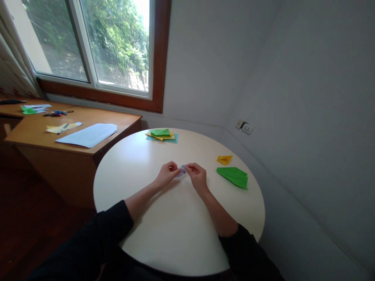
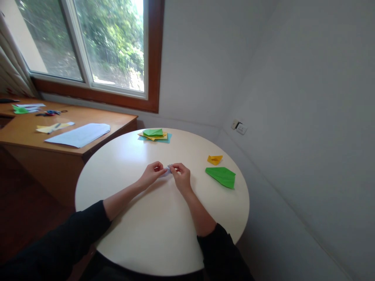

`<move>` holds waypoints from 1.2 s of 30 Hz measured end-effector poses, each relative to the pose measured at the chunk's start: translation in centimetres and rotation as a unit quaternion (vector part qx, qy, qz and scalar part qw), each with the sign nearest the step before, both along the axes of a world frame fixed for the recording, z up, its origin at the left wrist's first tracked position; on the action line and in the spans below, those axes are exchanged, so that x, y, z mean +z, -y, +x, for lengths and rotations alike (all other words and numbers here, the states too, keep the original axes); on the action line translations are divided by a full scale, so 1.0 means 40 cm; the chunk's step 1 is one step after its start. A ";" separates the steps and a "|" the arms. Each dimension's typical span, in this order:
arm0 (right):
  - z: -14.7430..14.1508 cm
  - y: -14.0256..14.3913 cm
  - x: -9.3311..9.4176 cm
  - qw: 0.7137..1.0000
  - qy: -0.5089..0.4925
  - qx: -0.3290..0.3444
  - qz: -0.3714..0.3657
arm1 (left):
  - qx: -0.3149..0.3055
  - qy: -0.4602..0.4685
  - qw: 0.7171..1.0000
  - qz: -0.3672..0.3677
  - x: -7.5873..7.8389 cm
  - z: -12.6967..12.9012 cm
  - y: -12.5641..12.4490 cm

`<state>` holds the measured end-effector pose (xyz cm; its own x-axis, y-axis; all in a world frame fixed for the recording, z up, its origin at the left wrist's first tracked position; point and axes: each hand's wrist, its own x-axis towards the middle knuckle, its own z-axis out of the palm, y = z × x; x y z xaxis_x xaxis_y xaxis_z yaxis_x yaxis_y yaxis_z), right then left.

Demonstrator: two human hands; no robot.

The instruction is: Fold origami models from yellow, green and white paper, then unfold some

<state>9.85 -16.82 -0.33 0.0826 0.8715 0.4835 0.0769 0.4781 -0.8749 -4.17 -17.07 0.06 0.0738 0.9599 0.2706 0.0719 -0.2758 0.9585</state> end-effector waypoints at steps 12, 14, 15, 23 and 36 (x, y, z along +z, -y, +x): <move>-0.006 0.016 0.006 0.999 0.022 0.014 0.022 | 0.031 -0.016 0.999 -0.005 0.013 -0.001 0.006; -0.006 0.017 0.007 0.999 0.021 0.014 0.023 | 0.026 -0.002 1.000 -0.009 0.005 0.000 0.001; -0.006 0.018 0.008 0.999 0.022 0.012 0.025 | 0.022 0.008 1.000 -0.013 0.000 -0.001 -0.002; -0.008 0.024 0.015 0.998 0.044 0.006 0.037 | -0.013 0.043 0.996 -0.072 -0.023 -0.007 -0.017; -0.009 0.031 0.016 0.995 0.081 0.011 0.052 | -0.053 0.088 0.991 -0.087 -0.006 0.003 0.001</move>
